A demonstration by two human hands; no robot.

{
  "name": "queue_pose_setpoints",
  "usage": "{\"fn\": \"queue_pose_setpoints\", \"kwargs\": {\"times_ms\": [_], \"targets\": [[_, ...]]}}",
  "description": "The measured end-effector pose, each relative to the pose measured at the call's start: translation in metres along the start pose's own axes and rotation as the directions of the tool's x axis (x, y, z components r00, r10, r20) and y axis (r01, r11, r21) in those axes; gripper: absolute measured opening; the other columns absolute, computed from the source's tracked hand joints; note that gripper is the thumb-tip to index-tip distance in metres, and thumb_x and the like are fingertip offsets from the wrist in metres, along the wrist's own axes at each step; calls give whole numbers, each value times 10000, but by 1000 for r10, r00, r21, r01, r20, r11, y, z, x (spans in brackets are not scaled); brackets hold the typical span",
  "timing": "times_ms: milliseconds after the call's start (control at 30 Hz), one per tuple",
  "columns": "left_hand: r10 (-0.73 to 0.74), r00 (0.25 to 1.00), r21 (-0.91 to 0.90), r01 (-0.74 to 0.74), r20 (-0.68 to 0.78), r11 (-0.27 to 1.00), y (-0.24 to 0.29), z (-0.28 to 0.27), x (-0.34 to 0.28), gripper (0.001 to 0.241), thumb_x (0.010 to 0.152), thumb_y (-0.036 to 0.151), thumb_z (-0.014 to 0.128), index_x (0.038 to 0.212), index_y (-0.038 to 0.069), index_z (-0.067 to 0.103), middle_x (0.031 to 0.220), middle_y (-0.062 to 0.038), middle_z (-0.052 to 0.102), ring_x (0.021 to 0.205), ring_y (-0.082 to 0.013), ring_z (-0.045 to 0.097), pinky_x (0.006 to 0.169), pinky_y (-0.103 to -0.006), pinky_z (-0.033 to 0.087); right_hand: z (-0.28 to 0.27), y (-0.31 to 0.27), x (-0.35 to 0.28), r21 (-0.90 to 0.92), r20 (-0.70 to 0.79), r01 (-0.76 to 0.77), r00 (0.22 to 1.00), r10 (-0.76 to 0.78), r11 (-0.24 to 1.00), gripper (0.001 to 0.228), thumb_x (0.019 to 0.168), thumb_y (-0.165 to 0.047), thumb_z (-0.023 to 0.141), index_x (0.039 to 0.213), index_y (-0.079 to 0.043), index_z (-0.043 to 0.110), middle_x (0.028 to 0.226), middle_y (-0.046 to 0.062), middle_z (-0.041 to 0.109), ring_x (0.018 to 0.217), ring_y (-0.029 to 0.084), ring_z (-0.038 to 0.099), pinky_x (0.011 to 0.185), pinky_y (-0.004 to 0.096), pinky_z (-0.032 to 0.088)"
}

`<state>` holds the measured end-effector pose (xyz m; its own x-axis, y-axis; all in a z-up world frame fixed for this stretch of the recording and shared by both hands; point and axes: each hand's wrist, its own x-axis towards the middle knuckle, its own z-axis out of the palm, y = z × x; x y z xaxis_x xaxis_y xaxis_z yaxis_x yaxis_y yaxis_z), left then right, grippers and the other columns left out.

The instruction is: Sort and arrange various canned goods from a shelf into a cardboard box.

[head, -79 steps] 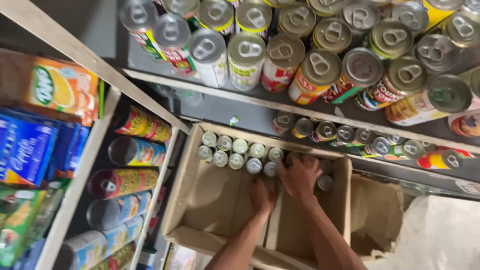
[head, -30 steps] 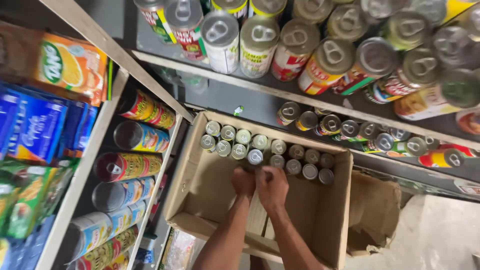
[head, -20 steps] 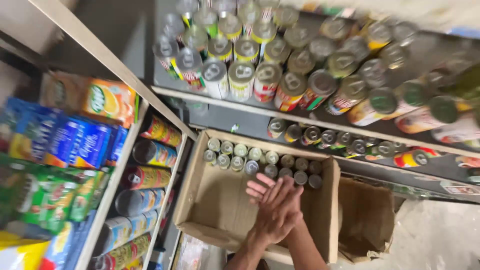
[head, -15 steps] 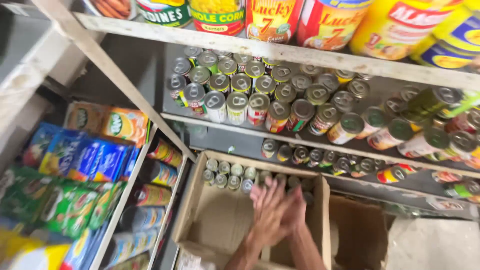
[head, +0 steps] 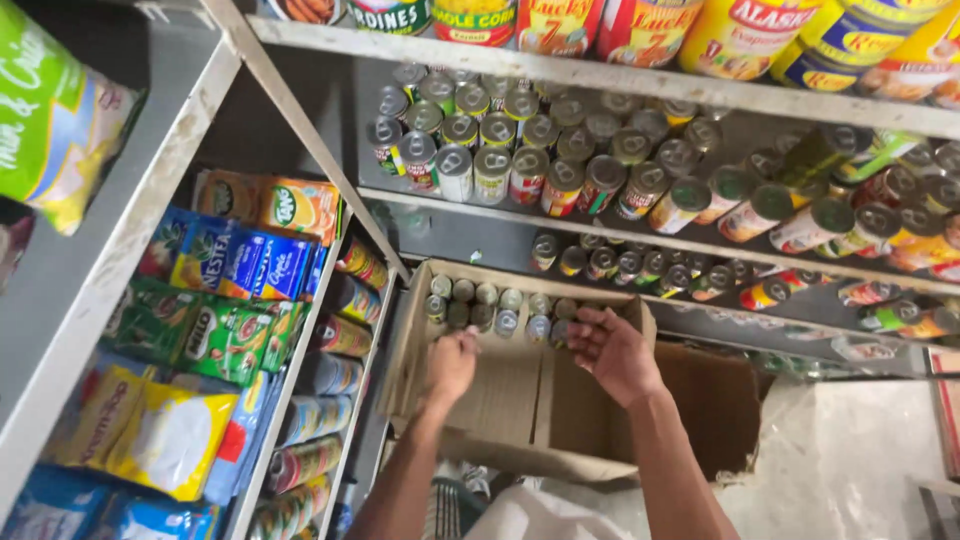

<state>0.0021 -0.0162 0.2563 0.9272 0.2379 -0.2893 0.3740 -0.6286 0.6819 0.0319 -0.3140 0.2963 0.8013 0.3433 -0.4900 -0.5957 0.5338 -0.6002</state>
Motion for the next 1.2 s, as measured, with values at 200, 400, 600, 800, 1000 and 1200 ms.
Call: {"fn": "queue_pose_setpoints", "kwargs": {"times_ms": [200,400,600,800,1000,1200], "targets": [[613,777,-285,-626,-146,726,130,-34,-96,503,1046,455,544,1418,116,543,1432,-188,601,1327,-403,562,1122,-528,443,63,44,-7,79,83,-55,995,48,995,580,1012,-501,411,1278,-27,615,1146,136,722,1082,294,671,938,430,518],[574,818,83,-573,12,815,142,-49,-60,524,897,374,624,1399,231,575,1379,-141,602,1368,-371,479,1068,-616,367,89,35,-7,434,501,-179,862,-72,883,868,996,-738,360,1409,11,510,1293,219,689,1077,342,668,963,450,513],[332,943,205,-323,-11,924,35,10,-9,702,757,262,624,1450,197,534,1299,-96,629,1266,-386,492,1009,-600,391,137,6,-42,135,103,-101,991,87,986,730,953,-623,369,1318,-33,598,1206,127,733,1093,274,681,937,412,509],[482,863,-273,-505,-150,819,91,-26,-62,406,1017,267,512,1345,27,542,1275,-218,628,1164,-406,630,1012,-495,486,32,66,20,210,171,-32,985,-4,977,495,1147,-458,414,1345,-30,564,1242,175,690,1129,314,637,986,473,477],[855,488,-140,-872,-176,469,123,-21,-95,581,1036,331,544,1559,101,442,1657,-304,345,1570,-484,295,1259,-603,280,108,50,-5,207,216,102,965,-147,973,699,1021,-587,339,1425,-48,528,1348,190,639,1239,347,595,1078,454,455],[568,803,332,-594,182,733,72,-6,-36,589,973,379,604,1539,304,457,1494,-51,516,1361,-290,478,1181,-651,252,128,31,-28,355,255,-58,966,-36,933,772,1017,-646,345,1440,-24,519,1268,133,659,1170,296,616,992,449,475]]}}
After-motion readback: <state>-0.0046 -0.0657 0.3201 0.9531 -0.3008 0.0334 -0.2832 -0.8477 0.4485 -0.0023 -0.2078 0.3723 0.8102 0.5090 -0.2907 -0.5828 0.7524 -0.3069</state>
